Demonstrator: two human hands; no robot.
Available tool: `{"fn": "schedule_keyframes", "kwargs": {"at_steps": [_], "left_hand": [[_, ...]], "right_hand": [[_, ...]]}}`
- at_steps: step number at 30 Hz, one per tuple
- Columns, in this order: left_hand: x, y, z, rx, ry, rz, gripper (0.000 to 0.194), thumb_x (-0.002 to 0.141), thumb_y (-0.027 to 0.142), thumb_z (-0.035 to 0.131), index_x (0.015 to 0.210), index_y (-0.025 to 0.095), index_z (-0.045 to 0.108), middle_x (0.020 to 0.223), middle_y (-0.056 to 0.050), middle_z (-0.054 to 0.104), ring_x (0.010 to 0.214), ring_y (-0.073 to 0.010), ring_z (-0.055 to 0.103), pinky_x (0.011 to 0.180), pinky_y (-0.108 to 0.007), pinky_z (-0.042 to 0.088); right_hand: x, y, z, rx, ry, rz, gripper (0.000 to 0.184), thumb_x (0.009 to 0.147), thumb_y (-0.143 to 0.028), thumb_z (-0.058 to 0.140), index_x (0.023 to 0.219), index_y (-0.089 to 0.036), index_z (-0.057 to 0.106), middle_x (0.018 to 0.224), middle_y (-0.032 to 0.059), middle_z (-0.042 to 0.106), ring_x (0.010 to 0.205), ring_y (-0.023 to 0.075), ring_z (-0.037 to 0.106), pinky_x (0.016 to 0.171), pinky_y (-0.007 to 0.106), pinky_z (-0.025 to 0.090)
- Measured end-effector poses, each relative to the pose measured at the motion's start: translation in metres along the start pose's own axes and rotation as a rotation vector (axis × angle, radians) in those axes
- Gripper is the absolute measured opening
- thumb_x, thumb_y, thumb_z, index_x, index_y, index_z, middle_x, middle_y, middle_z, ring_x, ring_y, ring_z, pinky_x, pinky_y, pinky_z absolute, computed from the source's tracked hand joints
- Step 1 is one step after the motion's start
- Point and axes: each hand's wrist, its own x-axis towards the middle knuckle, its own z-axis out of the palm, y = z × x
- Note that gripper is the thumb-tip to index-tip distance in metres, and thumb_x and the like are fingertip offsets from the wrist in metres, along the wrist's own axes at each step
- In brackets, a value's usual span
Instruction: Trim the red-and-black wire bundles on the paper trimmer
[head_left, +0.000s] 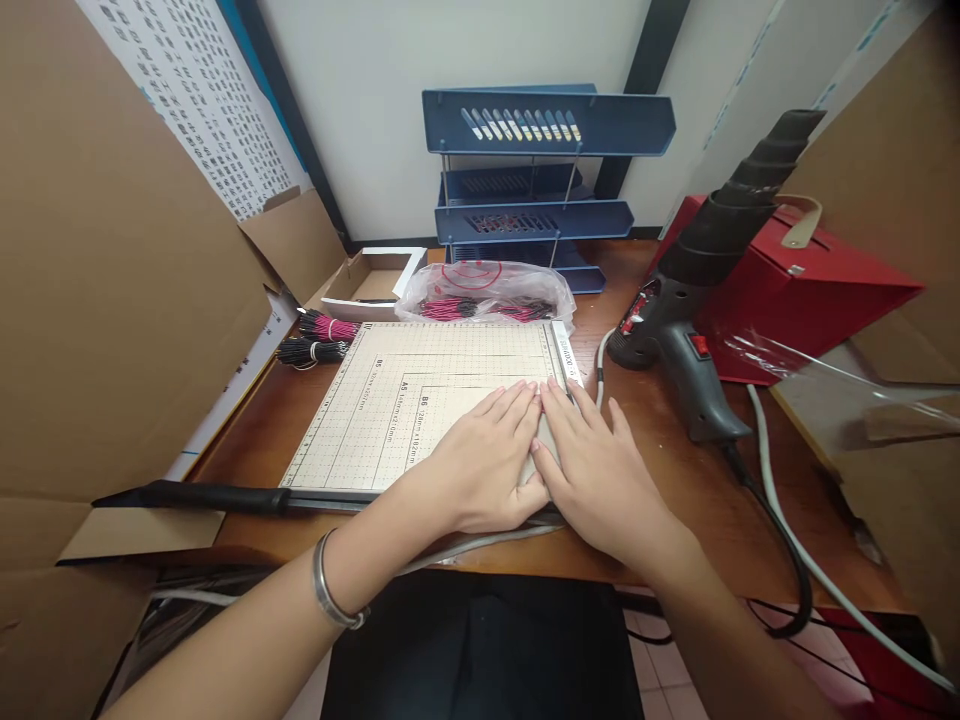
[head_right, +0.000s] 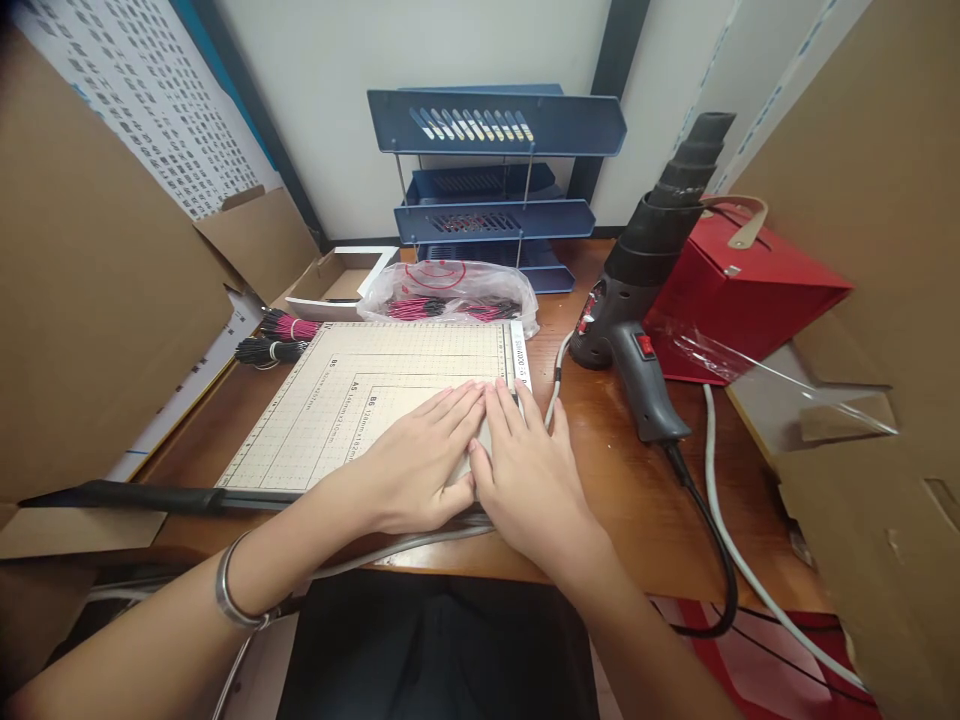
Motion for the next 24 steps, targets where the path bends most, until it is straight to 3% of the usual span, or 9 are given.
{"fn": "schedule_keyframes", "kwargs": {"at_steps": [4,7,9,11,16,21,24], "left_hand": [[0.001,0.004,-0.001,0.044,-0.013,0.007,0.081,0.097,0.046,0.041,0.155,-0.009,0.032,0.164,-0.030,0.025,0.157,-0.0365,0.020,0.129,-0.044,0.012],[0.002,0.006,-0.002,0.060,-0.049,0.012,0.084,0.097,0.049,0.042,0.155,-0.010,0.031,0.164,-0.032,0.022,0.157,-0.0385,0.017,0.129,-0.045,0.012],[0.002,0.007,-0.003,0.067,-0.057,0.002,0.085,0.098,0.052,0.041,0.155,-0.010,0.029,0.164,-0.032,0.021,0.157,-0.0386,0.017,0.129,-0.045,0.013],[0.002,0.008,-0.003,0.077,-0.057,0.000,0.086,0.098,0.053,0.039,0.155,-0.010,0.029,0.164,-0.032,0.022,0.156,-0.0390,0.018,0.129,-0.046,0.014],[0.004,0.011,-0.001,0.092,-0.046,0.009,0.086,0.100,0.055,0.036,0.154,-0.011,0.030,0.162,-0.033,0.025,0.156,-0.0407,0.020,0.128,-0.048,0.014],[0.006,0.011,0.001,0.081,-0.032,0.008,0.086,0.100,0.056,0.037,0.155,-0.010,0.031,0.163,-0.032,0.026,0.156,-0.0398,0.020,0.128,-0.048,0.015],[0.006,0.011,0.000,0.058,-0.044,0.001,0.086,0.100,0.055,0.037,0.156,-0.010,0.030,0.164,-0.032,0.024,0.156,-0.0398,0.019,0.129,-0.048,0.013]], "right_hand": [[0.003,0.012,-0.003,0.279,0.103,0.048,0.068,0.098,-0.035,0.033,0.162,-0.018,0.023,0.171,0.0073,0.013,0.159,0.0281,0.013,0.125,0.065,0.018],[0.013,0.025,-0.008,0.458,0.217,0.190,0.060,0.095,-0.036,0.040,0.152,-0.017,0.035,0.161,0.0161,0.039,0.150,0.0331,0.037,0.122,0.070,0.017],[0.023,0.032,-0.009,0.548,0.258,0.297,0.056,0.095,-0.041,0.043,0.145,-0.015,0.039,0.149,0.0213,0.053,0.137,0.0346,0.052,0.118,0.066,0.029],[0.033,0.037,-0.009,0.595,0.246,0.336,0.056,0.096,-0.046,0.045,0.142,-0.014,0.041,0.145,0.0232,0.056,0.132,0.0336,0.057,0.113,0.057,0.040],[0.049,0.043,-0.009,0.596,0.144,0.287,0.052,0.097,-0.047,0.043,0.140,-0.018,0.051,0.142,0.0187,0.060,0.130,0.0347,0.059,0.108,0.053,0.044],[0.057,0.055,-0.006,0.626,0.087,0.167,0.055,0.095,-0.042,0.046,0.147,-0.022,0.049,0.148,0.0118,0.057,0.133,0.0292,0.056,0.109,0.045,0.044],[0.055,0.059,-0.004,0.635,0.073,0.142,0.048,0.094,-0.041,0.048,0.137,-0.021,0.054,0.133,0.0107,0.065,0.119,0.0271,0.062,0.102,0.043,0.047]]}}
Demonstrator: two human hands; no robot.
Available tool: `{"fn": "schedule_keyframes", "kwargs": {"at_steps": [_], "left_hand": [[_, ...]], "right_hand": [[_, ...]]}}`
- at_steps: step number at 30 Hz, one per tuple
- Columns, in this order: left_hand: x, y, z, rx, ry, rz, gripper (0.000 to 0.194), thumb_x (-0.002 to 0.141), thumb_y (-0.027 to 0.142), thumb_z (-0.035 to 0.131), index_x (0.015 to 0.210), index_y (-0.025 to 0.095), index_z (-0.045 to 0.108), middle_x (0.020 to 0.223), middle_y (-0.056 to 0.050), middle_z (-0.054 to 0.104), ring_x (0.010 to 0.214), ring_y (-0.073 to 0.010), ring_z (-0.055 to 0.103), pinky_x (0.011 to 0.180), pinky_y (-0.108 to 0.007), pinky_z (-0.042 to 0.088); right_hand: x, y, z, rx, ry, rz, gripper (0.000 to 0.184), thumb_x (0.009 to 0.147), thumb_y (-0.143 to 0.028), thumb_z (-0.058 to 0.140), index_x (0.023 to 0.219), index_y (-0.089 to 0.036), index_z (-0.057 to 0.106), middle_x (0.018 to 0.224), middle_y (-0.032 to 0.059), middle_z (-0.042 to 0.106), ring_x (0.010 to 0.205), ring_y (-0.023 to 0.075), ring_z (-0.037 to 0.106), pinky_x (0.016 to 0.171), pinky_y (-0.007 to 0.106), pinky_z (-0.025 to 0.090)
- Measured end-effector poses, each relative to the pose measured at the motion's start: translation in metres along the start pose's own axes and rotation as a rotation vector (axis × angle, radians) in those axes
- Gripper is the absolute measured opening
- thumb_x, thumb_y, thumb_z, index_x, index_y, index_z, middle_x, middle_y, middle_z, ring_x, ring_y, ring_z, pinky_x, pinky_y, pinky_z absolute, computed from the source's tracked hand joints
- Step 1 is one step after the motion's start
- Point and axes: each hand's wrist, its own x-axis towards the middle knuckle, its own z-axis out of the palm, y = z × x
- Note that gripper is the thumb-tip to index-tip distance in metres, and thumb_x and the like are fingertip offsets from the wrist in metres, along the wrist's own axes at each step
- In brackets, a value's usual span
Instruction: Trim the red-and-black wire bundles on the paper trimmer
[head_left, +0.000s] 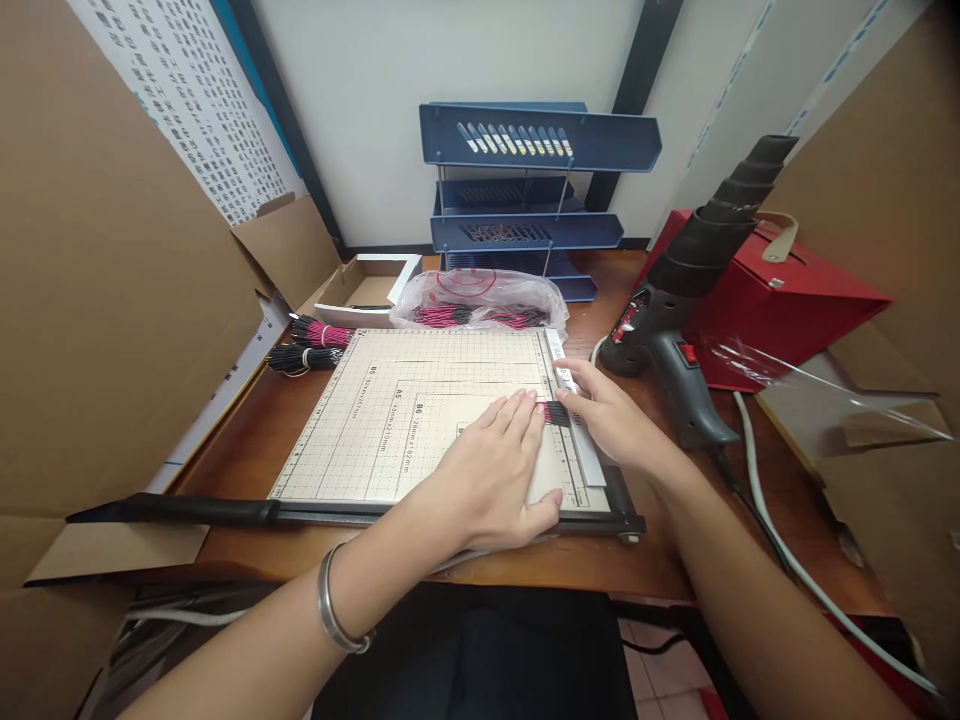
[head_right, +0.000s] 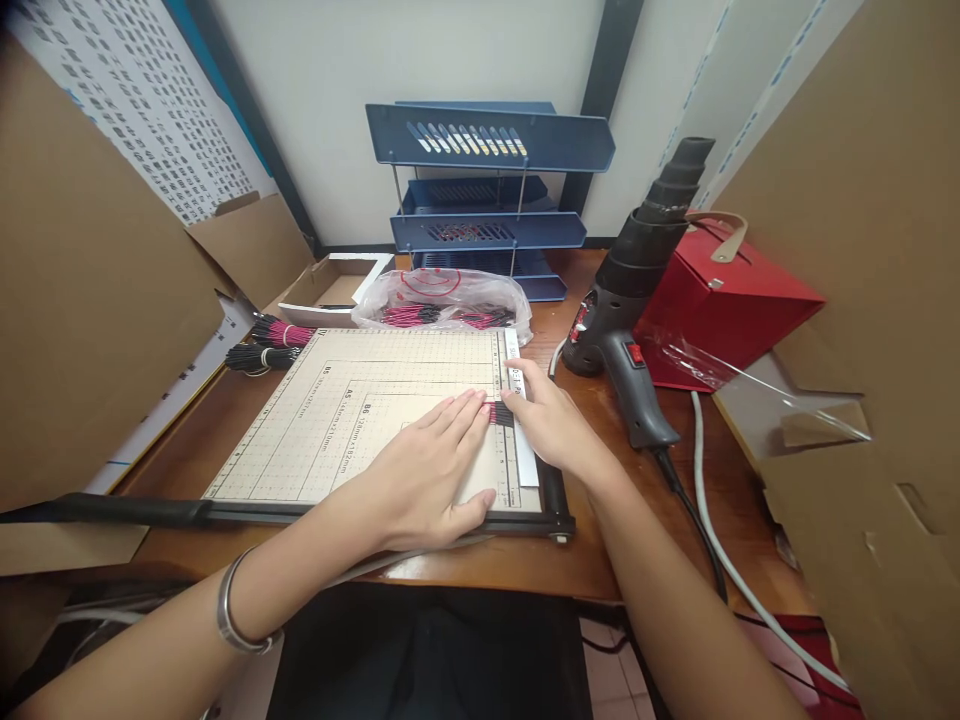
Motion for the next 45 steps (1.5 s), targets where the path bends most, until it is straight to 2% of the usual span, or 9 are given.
{"fn": "schedule_keyframes", "kwargs": {"at_steps": [3,7,19,26,33,36,39,42,45], "left_hand": [[-0.001,-0.001,-0.001,-0.018,-0.009,-0.009,0.086,0.099,0.055,0.038,0.156,-0.009,0.029,0.164,-0.031,0.022,0.157,-0.0385,0.017,0.129,-0.048,0.013],[-0.002,-0.001,-0.001,-0.025,-0.004,-0.011,0.085,0.099,0.054,0.038,0.157,-0.008,0.029,0.165,-0.029,0.021,0.157,-0.0373,0.016,0.129,-0.048,0.014],[-0.004,-0.002,-0.001,-0.040,0.014,0.011,0.082,0.101,0.053,0.038,0.157,-0.006,0.030,0.166,-0.027,0.023,0.157,-0.0354,0.019,0.129,-0.046,0.017],[-0.004,-0.001,-0.001,-0.034,0.015,-0.003,0.081,0.101,0.054,0.037,0.156,-0.006,0.032,0.166,-0.027,0.023,0.157,-0.0365,0.019,0.129,-0.048,0.017],[-0.003,0.000,0.000,-0.026,0.014,-0.004,0.082,0.102,0.055,0.035,0.156,-0.006,0.033,0.165,-0.028,0.023,0.157,-0.0374,0.018,0.129,-0.048,0.016],[-0.002,0.002,0.001,-0.021,0.013,-0.006,0.082,0.102,0.056,0.034,0.156,-0.007,0.032,0.165,-0.028,0.023,0.157,-0.0373,0.018,0.129,-0.048,0.015],[-0.002,0.003,0.002,-0.019,0.006,-0.022,0.082,0.102,0.056,0.034,0.156,-0.006,0.032,0.166,-0.028,0.023,0.157,-0.0369,0.018,0.129,-0.047,0.014],[-0.002,0.004,0.002,-0.019,0.003,-0.034,0.082,0.102,0.056,0.034,0.156,-0.006,0.031,0.166,-0.027,0.022,0.157,-0.0372,0.018,0.129,-0.048,0.015],[-0.001,0.004,0.002,-0.017,0.009,-0.033,0.082,0.102,0.056,0.035,0.157,-0.006,0.031,0.166,-0.027,0.021,0.157,-0.0370,0.019,0.129,-0.049,0.016]], "right_hand": [[-0.005,-0.004,0.000,-0.005,-0.014,-0.013,0.026,0.094,-0.041,0.048,0.106,-0.022,0.060,0.102,0.0051,0.070,0.092,0.0224,0.064,0.088,0.037,0.048],[-0.010,-0.011,0.002,-0.011,-0.011,-0.055,0.018,0.093,-0.038,0.048,0.090,-0.022,0.056,0.090,0.0020,0.063,0.083,0.0190,0.056,0.082,0.032,0.044],[-0.009,-0.005,-0.004,0.010,-0.076,-0.080,0.021,0.094,-0.040,0.046,0.093,-0.022,0.057,0.091,0.0017,0.061,0.084,0.0189,0.054,0.083,0.032,0.041],[-0.018,-0.012,-0.011,-0.020,-0.157,-0.062,0.030,0.077,-0.027,0.052,0.107,-0.023,0.052,0.094,0.0010,0.061,0.083,0.0193,0.054,0.078,0.033,0.041],[-0.024,-0.024,-0.008,-0.216,-0.048,0.035,0.028,0.075,-0.031,0.053,0.102,-0.025,0.052,0.080,-0.0008,0.060,0.070,0.0184,0.053,0.064,0.029,0.035],[-0.028,-0.028,-0.007,-0.329,0.011,-0.005,0.025,0.076,-0.033,0.054,0.100,-0.025,0.055,0.088,0.0002,0.067,0.068,0.0182,0.055,0.061,0.029,0.033],[-0.033,-0.027,-0.006,-0.401,0.050,-0.041,0.026,0.078,-0.034,0.054,0.102,-0.026,0.061,0.115,0.0019,0.071,0.077,0.0223,0.065,0.064,0.033,0.040],[-0.037,-0.023,-0.006,-0.447,0.090,-0.052,0.032,0.082,-0.036,0.055,0.108,-0.031,0.072,0.142,-0.0005,0.062,0.098,0.0312,0.071,0.077,0.043,0.051],[-0.039,-0.019,-0.007,-0.486,0.088,-0.064,0.037,0.084,-0.037,0.055,0.113,-0.033,0.076,0.152,-0.0026,0.053,0.111,0.0375,0.070,0.087,0.053,0.054]]}}
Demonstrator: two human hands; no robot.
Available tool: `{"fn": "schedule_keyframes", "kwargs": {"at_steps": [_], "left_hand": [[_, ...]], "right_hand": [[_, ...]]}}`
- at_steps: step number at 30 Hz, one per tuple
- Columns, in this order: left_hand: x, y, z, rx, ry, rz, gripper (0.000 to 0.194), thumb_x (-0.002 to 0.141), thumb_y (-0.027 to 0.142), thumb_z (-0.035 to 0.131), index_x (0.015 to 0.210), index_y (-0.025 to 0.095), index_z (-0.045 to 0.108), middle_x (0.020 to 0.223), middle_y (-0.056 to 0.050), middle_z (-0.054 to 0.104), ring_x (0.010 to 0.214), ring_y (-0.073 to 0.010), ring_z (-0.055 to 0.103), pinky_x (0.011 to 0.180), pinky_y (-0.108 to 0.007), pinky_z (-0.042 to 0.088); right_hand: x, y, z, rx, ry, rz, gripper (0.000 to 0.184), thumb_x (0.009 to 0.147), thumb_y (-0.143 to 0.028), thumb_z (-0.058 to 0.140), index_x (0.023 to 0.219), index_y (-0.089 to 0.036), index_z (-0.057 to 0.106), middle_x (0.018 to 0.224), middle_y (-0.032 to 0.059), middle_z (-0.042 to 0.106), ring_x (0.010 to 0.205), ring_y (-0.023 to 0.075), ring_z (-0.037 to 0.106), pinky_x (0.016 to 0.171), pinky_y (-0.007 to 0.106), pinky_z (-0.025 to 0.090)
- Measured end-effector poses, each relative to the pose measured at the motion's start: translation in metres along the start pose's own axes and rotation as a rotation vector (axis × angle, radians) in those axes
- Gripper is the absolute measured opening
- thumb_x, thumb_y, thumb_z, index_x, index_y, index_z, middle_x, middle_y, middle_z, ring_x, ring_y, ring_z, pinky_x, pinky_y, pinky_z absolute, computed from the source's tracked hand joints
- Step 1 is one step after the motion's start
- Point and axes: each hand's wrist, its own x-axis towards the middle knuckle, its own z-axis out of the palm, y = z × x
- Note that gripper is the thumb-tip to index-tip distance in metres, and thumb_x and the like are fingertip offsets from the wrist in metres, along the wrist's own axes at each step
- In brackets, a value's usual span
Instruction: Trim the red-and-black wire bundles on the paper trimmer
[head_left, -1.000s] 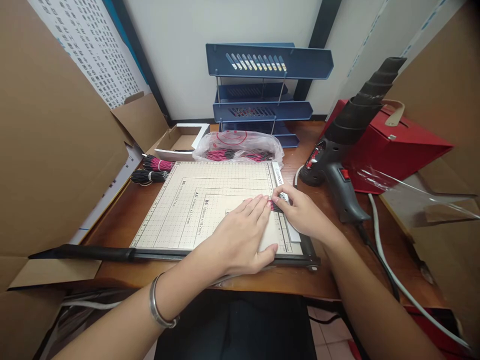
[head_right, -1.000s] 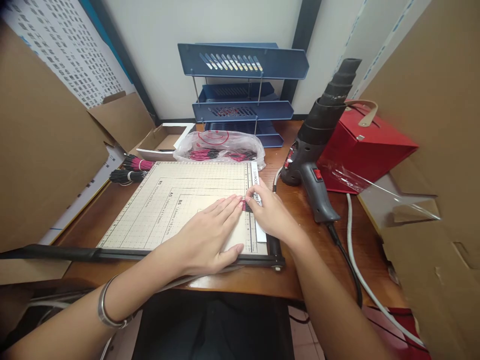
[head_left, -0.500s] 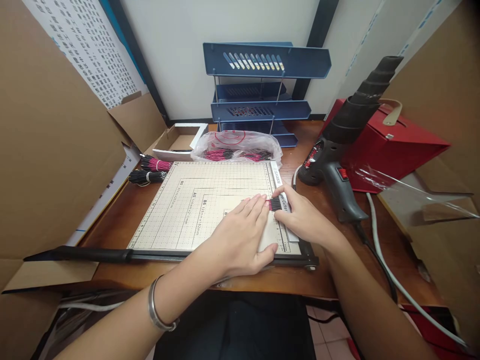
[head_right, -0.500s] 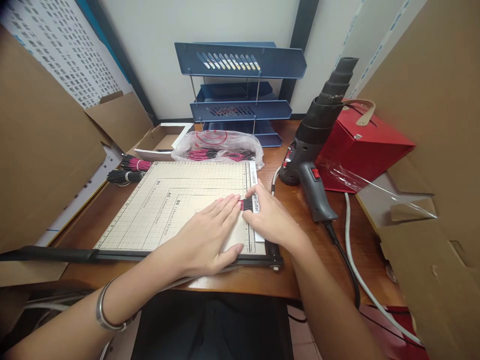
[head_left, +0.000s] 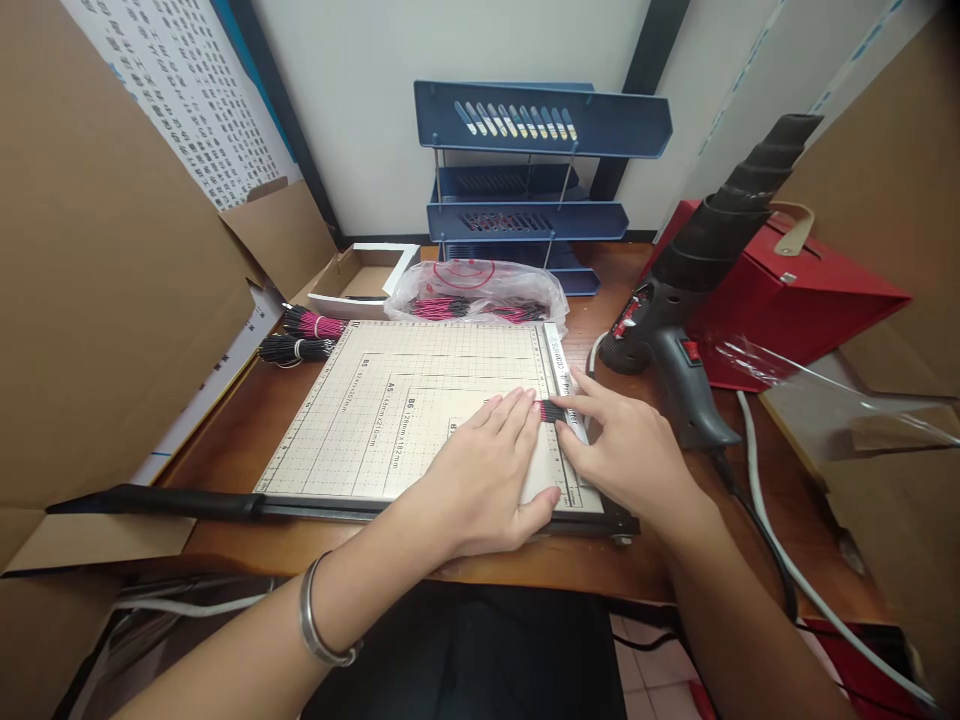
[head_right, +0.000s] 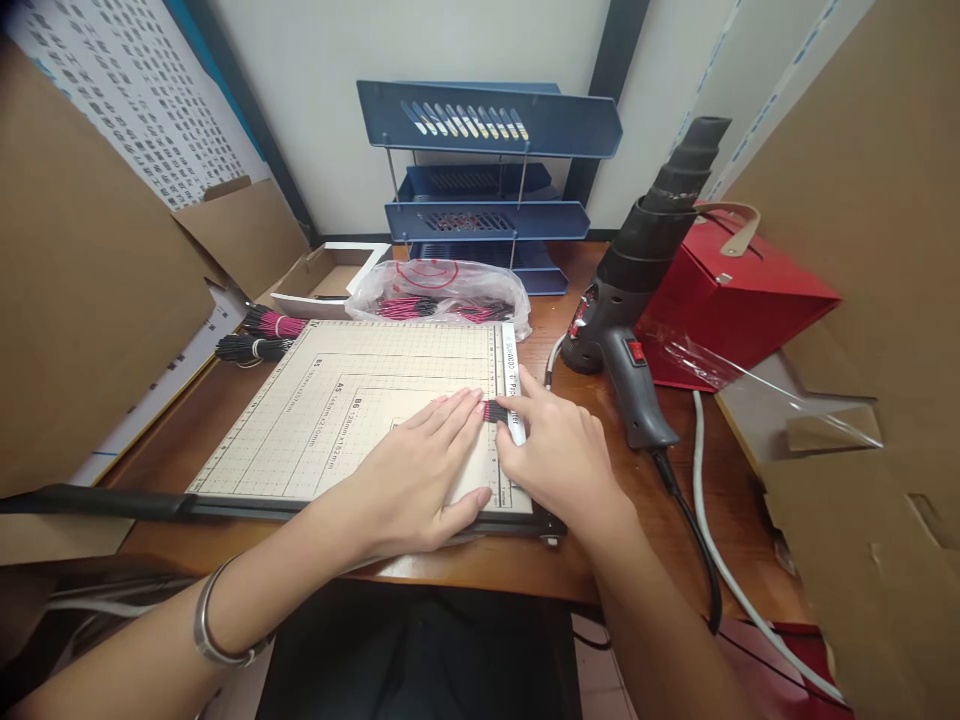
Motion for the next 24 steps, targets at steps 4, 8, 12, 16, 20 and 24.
{"fn": "schedule_keyframes", "kwargs": {"at_steps": [4,8,12,16,20,24], "left_hand": [[0.000,-0.001,-0.001,0.006,0.003,0.005,0.082,0.102,0.055,0.035,0.157,-0.005,0.031,0.166,-0.027,0.022,0.157,-0.0366,0.019,0.129,-0.047,0.015],[0.000,-0.002,-0.002,0.017,0.009,0.028,0.080,0.103,0.055,0.034,0.156,-0.005,0.033,0.166,-0.026,0.024,0.157,-0.0354,0.020,0.129,-0.045,0.013],[0.000,-0.002,-0.003,0.023,0.012,0.035,0.080,0.103,0.055,0.033,0.156,-0.004,0.034,0.166,-0.026,0.026,0.157,-0.0345,0.021,0.129,-0.045,0.013],[0.001,-0.001,-0.004,0.024,0.010,0.036,0.079,0.103,0.054,0.033,0.156,-0.004,0.034,0.166,-0.025,0.026,0.157,-0.0339,0.022,0.128,-0.047,0.014],[0.001,0.001,-0.005,0.027,0.007,0.030,0.078,0.104,0.054,0.032,0.156,-0.003,0.034,0.166,-0.024,0.026,0.157,-0.0338,0.023,0.128,-0.048,0.016],[0.002,0.002,-0.004,0.030,0.009,0.023,0.077,0.104,0.053,0.032,0.156,-0.004,0.035,0.166,-0.024,0.027,0.157,-0.0341,0.022,0.127,-0.049,0.016]], "right_hand": [[0.000,-0.001,0.001,-0.028,0.007,-0.018,0.033,0.085,-0.037,0.054,0.107,-0.030,0.078,0.154,-0.0036,0.049,0.113,0.0407,0.069,0.089,0.059,0.056],[0.000,-0.003,0.005,0.048,0.053,-0.004,0.030,0.083,-0.034,0.055,0.106,-0.030,0.074,0.150,-0.0054,0.055,0.114,0.0374,0.069,0.093,0.058,0.056],[0.001,-0.003,0.010,0.146,0.068,0.018,0.027,0.081,-0.032,0.056,0.106,-0.029,0.067,0.149,-0.0058,0.056,0.118,0.0339,0.067,0.099,0.057,0.054],[0.002,-0.004,0.011,0.163,0.054,0.028,0.027,0.081,-0.028,0.055,0.106,-0.030,0.064,0.151,-0.0068,0.054,0.125,0.0328,0.064,0.104,0.057,0.051],[0.002,-0.005,0.010,0.179,0.052,0.029,0.027,0.080,-0.025,0.054,0.106,-0.029,0.063,0.152,-0.0065,0.053,0.128,0.0323,0.061,0.107,0.057,0.049],[0.002,-0.004,0.010,0.212,0.051,0.022,0.025,0.081,-0.027,0.054,0.105,-0.029,0.062,0.152,-0.0058,0.053,0.129,0.0311,0.060,0.108,0.055,0.048]]}}
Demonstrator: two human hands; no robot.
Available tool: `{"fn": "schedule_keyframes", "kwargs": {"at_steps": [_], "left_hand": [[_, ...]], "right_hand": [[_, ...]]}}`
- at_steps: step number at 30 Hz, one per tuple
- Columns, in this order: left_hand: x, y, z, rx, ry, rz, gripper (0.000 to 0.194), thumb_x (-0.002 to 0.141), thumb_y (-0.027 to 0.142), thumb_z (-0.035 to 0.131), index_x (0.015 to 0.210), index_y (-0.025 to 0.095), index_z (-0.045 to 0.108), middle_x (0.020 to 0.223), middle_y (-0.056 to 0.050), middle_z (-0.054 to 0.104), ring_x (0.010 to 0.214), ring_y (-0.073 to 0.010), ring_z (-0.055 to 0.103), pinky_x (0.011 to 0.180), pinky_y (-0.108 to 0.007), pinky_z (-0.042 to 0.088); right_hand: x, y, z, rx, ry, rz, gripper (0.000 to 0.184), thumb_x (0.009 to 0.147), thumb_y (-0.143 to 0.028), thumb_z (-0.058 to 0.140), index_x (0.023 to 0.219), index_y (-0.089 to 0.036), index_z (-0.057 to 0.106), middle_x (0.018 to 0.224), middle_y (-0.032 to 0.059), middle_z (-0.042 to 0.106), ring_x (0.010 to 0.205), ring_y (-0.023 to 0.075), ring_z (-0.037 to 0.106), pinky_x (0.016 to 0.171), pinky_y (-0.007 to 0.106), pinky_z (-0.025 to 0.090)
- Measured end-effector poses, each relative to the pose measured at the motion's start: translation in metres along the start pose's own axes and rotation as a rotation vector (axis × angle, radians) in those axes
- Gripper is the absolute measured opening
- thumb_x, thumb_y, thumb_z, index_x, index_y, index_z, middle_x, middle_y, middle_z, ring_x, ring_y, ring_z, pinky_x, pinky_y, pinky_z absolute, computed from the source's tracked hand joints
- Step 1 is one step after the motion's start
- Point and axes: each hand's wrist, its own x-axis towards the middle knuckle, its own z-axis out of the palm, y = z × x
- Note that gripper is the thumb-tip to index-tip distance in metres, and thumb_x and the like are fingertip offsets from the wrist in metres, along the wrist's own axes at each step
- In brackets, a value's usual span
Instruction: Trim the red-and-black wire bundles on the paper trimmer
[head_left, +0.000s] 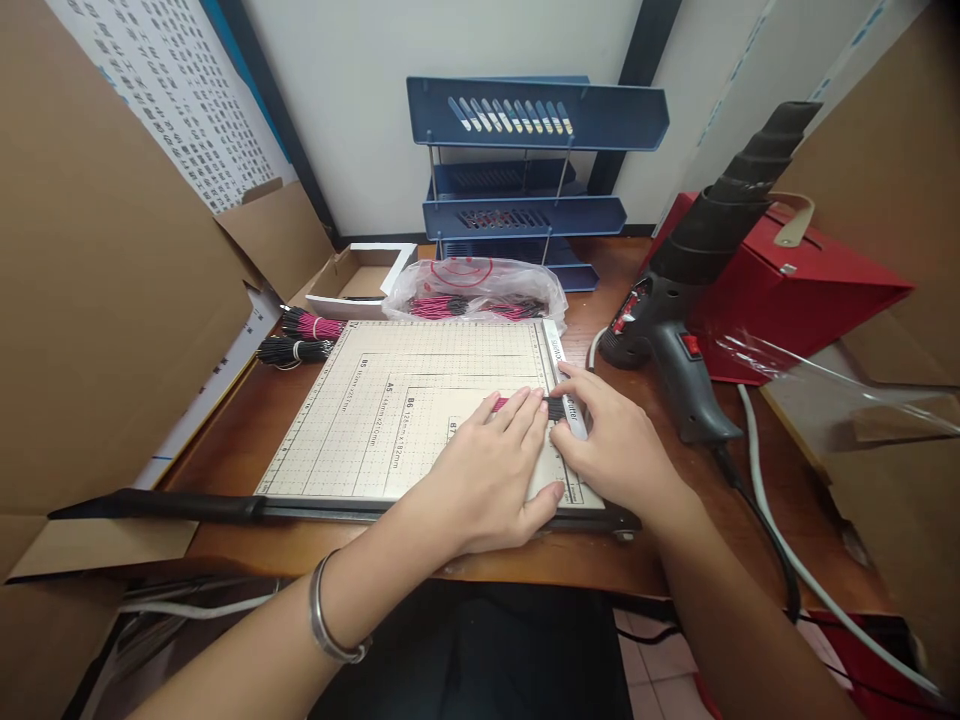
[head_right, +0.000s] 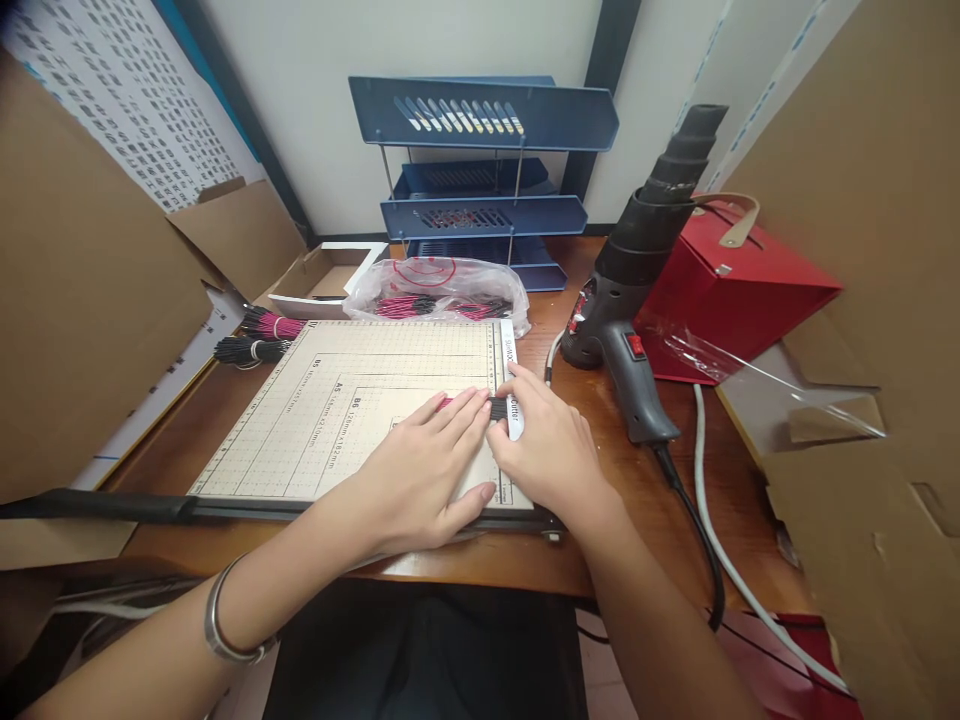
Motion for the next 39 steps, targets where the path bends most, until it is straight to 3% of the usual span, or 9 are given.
{"fn": "schedule_keyframes", "kwargs": {"at_steps": [10,20,28,32,39], "left_hand": [[0.000,0.000,0.000,-0.026,0.012,-0.008,0.075,0.104,0.053,0.034,0.156,0.000,0.036,0.166,-0.021,0.029,0.157,-0.0322,0.024,0.127,-0.048,0.016],[-0.001,-0.002,0.005,-0.054,0.057,0.010,0.073,0.104,0.053,0.035,0.155,0.001,0.037,0.166,-0.020,0.029,0.157,-0.0310,0.022,0.129,-0.044,0.013],[-0.001,-0.002,0.006,-0.084,0.040,0.006,0.073,0.104,0.052,0.035,0.157,0.001,0.034,0.168,-0.020,0.026,0.158,-0.0308,0.020,0.130,-0.044,0.012],[-0.001,-0.003,0.006,-0.094,0.041,0.008,0.075,0.104,0.052,0.036,0.158,0.001,0.032,0.168,-0.020,0.024,0.159,-0.0303,0.018,0.130,-0.043,0.012],[-0.001,-0.003,0.006,-0.105,0.042,0.013,0.074,0.104,0.052,0.036,0.158,0.001,0.032,0.169,-0.019,0.023,0.159,-0.0304,0.017,0.130,-0.044,0.012]], "right_hand": [[0.000,0.001,-0.001,0.017,-0.001,-0.005,0.026,0.082,-0.028,0.055,0.106,-0.028,0.064,0.151,-0.0043,0.055,0.129,0.0305,0.060,0.110,0.055,0.047],[0.001,0.007,0.004,0.020,0.116,-0.093,0.023,0.089,-0.032,0.058,0.102,-0.026,0.076,0.143,0.0024,0.062,0.125,0.0288,0.064,0.112,0.050,0.047],[0.001,0.008,0.005,-0.012,0.129,-0.064,0.024,0.090,-0.033,0.058,0.100,-0.029,0.079,0.139,-0.0008,0.065,0.119,0.0290,0.067,0.109,0.052,0.050],[0.002,0.010,0.007,0.009,0.205,-0.090,0.025,0.089,-0.032,0.059,0.102,-0.028,0.080,0.139,0.0009,0.065,0.119,0.0282,0.068,0.108,0.050,0.051],[0.003,0.013,0.007,0.007,0.149,-0.092,0.027,0.091,-0.033,0.057,0.105,-0.029,0.080,0.140,0.0007,0.064,0.116,0.0280,0.069,0.105,0.049,0.053]]}}
